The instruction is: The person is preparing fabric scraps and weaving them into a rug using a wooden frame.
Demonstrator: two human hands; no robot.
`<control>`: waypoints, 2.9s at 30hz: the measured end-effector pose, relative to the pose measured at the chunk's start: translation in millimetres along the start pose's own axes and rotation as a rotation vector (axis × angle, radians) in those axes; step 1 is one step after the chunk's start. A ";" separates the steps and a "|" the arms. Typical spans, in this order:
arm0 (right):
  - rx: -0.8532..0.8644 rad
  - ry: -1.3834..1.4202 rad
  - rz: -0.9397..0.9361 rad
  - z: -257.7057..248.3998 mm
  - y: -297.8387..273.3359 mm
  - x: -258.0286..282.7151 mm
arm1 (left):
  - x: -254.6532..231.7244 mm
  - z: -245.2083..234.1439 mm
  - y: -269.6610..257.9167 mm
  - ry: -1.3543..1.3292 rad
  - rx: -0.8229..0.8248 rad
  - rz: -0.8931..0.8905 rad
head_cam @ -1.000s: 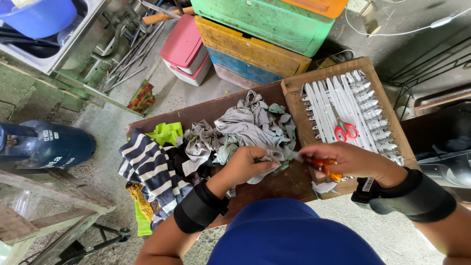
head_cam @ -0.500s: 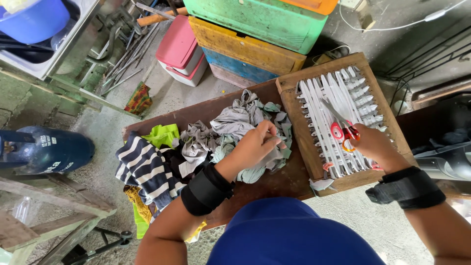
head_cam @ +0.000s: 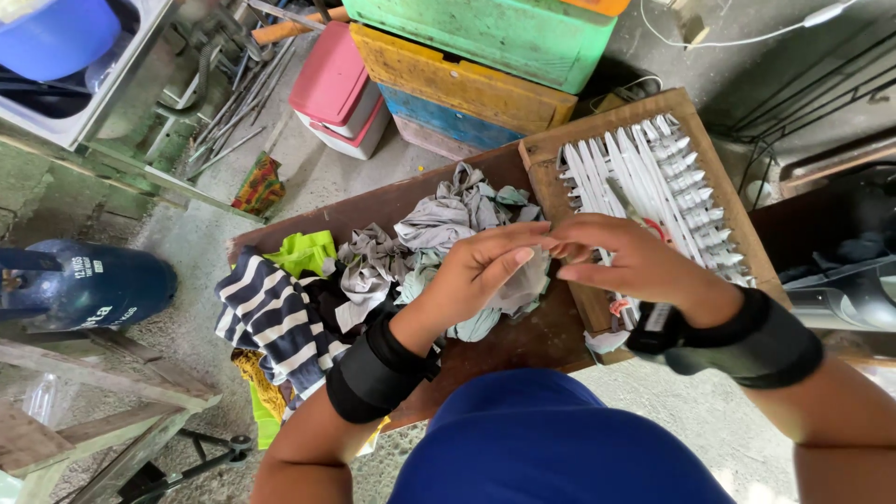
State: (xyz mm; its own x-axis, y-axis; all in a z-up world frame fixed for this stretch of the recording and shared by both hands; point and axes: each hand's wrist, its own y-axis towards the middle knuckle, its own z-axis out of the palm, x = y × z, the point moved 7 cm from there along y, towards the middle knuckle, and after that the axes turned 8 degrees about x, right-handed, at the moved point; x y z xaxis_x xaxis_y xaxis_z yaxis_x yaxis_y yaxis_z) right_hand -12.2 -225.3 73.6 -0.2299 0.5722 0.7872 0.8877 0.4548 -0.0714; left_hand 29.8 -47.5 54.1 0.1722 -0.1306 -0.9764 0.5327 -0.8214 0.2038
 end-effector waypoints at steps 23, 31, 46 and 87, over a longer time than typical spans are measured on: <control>0.375 0.197 -0.083 84.4 62.1 23.7 | -22.2 -36.5 -57.6 0.474 -0.220 0.125; 0.110 0.154 0.191 62.3 39.5 -34.4 | 145.5 -50.5 -89.3 0.414 -0.143 -0.436; 0.127 0.425 0.174 69.9 24.2 -55.2 | 271.8 -42.3 -100.4 0.068 0.059 -0.655; 0.727 0.198 0.027 105.0 63.8 -45.8 | 97.9 -57.0 -141.9 -0.330 -0.084 -0.438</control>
State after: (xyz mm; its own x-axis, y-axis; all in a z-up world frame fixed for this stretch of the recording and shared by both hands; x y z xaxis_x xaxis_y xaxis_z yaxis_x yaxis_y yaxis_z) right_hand 13.1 -150.8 -31.4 -0.0747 0.4875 0.8699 0.3897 0.8173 -0.4245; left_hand 18.2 87.9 -66.3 -0.3421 0.0354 -0.9390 0.5628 -0.7925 -0.2350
